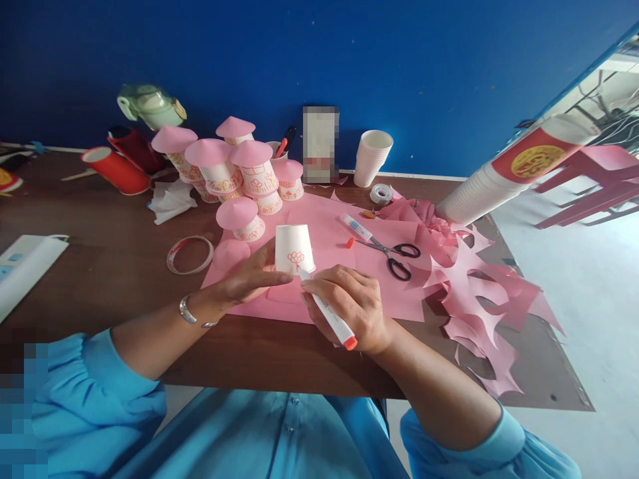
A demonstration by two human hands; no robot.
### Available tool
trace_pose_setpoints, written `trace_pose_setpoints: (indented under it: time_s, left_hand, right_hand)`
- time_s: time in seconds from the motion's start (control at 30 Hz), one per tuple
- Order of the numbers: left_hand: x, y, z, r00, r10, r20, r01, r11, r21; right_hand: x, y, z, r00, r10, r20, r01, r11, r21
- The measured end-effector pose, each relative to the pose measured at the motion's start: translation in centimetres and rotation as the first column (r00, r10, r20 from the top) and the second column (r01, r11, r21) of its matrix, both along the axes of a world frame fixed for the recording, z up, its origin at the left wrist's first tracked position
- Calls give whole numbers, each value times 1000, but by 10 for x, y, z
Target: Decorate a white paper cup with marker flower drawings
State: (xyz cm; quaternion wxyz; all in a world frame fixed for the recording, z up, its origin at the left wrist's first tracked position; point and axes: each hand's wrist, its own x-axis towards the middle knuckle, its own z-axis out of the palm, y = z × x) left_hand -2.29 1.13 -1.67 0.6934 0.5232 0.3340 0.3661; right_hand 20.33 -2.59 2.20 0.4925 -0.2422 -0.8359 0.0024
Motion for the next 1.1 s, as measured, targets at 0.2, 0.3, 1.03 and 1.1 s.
trace_pose_setpoints:
  time_s: [0.2,0.3,1.03,1.1]
  left_hand:
    - [-1,0,-2,1000,-11,-11,11,1000,8]
    - [-1,1,-2,1000,-12,-14,12,1000,16]
    - [1,0,-4,999,2,39,-1,1000,-30]
    - [1,0,-4,998,0,55,2,1000,-27]
  right_hand:
    - [1,0,0,999,-33,20,33,999,6]
    - [1,0,1,998,-60,24,60,998,-4]
    - [1,1,-1,994,-98,50,97,995,11]
    - [1,1,-2,993,-105,54,105,994,11]
